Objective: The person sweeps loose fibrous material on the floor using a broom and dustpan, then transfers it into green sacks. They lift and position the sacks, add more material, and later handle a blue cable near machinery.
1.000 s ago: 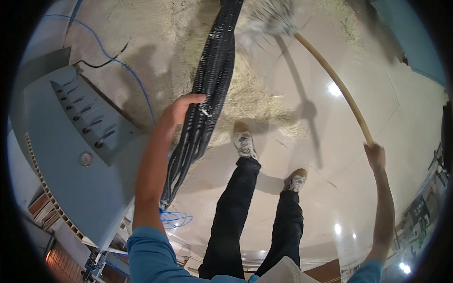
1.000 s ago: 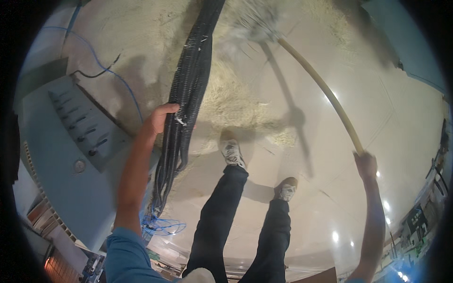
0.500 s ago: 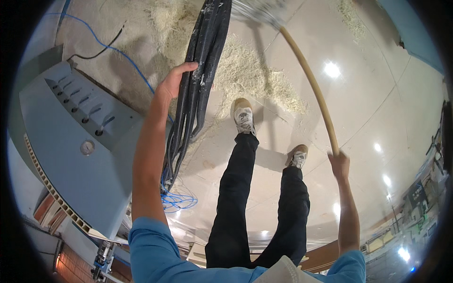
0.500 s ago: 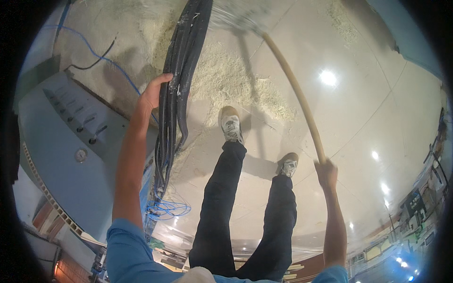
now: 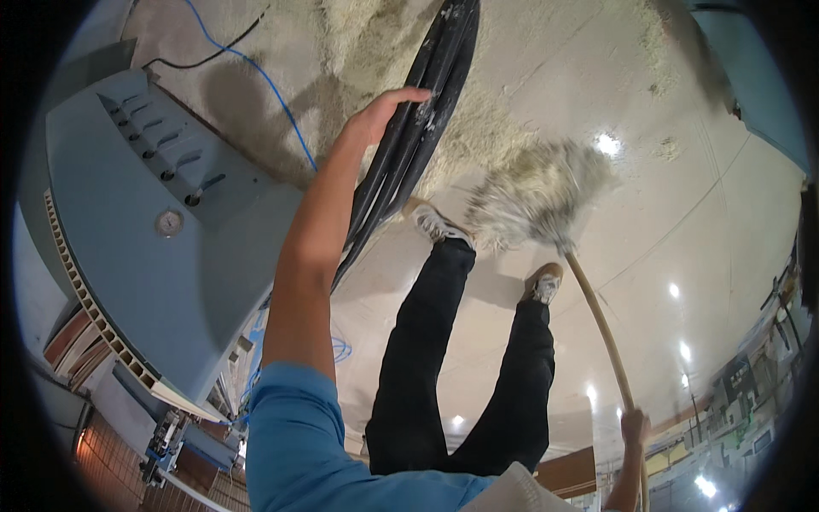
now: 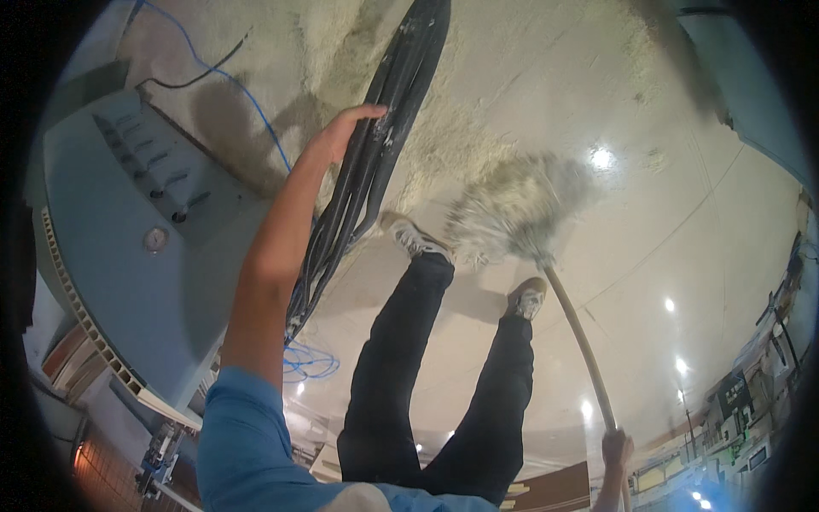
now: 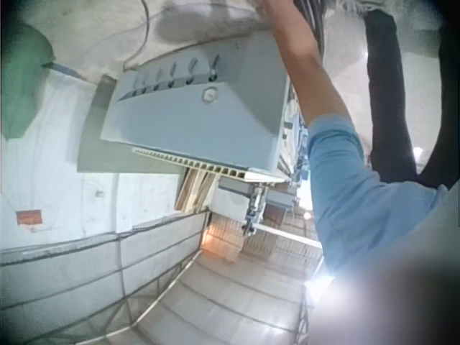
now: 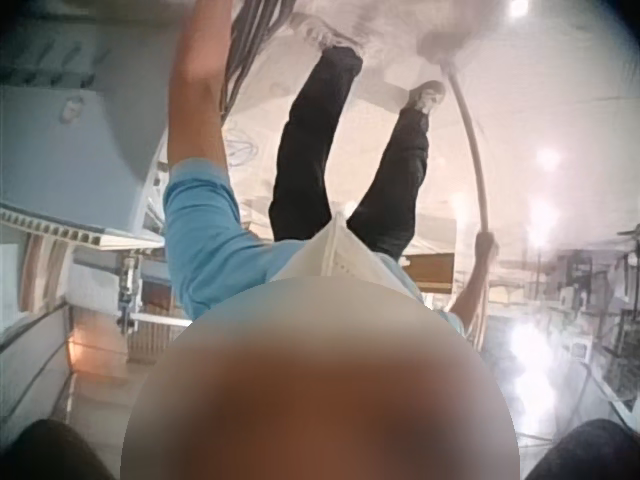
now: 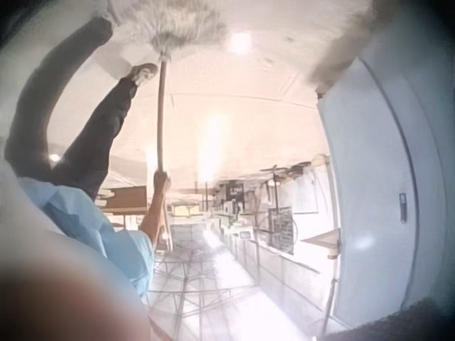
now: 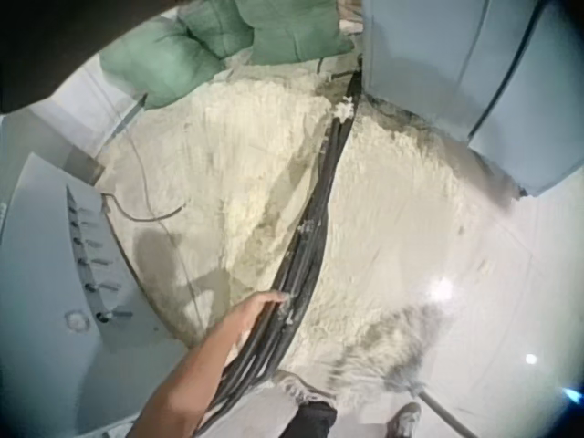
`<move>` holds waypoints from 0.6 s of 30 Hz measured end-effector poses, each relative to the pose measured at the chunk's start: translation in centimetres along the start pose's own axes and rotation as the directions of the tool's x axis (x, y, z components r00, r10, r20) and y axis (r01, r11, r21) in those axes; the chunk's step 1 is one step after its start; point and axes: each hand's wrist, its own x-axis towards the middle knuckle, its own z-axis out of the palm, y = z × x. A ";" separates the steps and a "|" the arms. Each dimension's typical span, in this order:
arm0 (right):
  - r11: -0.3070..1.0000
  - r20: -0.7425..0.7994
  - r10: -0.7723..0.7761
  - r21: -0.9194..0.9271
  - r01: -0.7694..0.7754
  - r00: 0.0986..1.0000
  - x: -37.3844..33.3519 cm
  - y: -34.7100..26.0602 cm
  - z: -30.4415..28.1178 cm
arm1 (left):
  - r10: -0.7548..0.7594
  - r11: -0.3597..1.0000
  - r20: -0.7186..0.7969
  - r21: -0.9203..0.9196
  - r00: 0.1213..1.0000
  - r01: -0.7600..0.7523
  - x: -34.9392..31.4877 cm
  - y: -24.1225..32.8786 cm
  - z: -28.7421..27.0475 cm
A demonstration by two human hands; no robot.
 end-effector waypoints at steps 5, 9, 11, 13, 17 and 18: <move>0.995 0.132 -0.086 0.061 0.079 0.988 7.4 -24.9 -6.1 | 0.007 1.000 0.112 -0.023 0.994 -0.004 -0.7 0.9 -1.1; 0.760 -0.198 -0.406 0.469 0.449 0.892 11.5 -49.6 -16.5 | 0.042 0.999 0.140 -0.027 0.989 -0.039 -1.7 1.9 -1.3; 0.606 -0.395 -0.438 0.533 0.590 0.808 12.3 -56.0 -20.8 | 0.015 0.999 0.150 -0.046 0.989 -0.008 -2.3 2.4 -1.3; 0.717 -0.287 -0.437 0.460 0.523 0.852 12.7 -56.3 -23.0 | 0.033 0.996 0.192 -0.089 0.981 -0.016 -2.6 2.9 -1.6; 0.785 -0.124 -0.363 0.493 0.375 0.923 9.9 -44.6 -20.3 | 0.053 0.999 0.060 -0.006 0.997 -0.053 -4.4 3.7 -1.7; 0.836 -0.024 -0.295 0.478 0.270 0.955 8.9 -40.8 -18.9 | 0.050 0.999 0.028 0.007 0.998 -0.050 -4.9 4.0 -1.7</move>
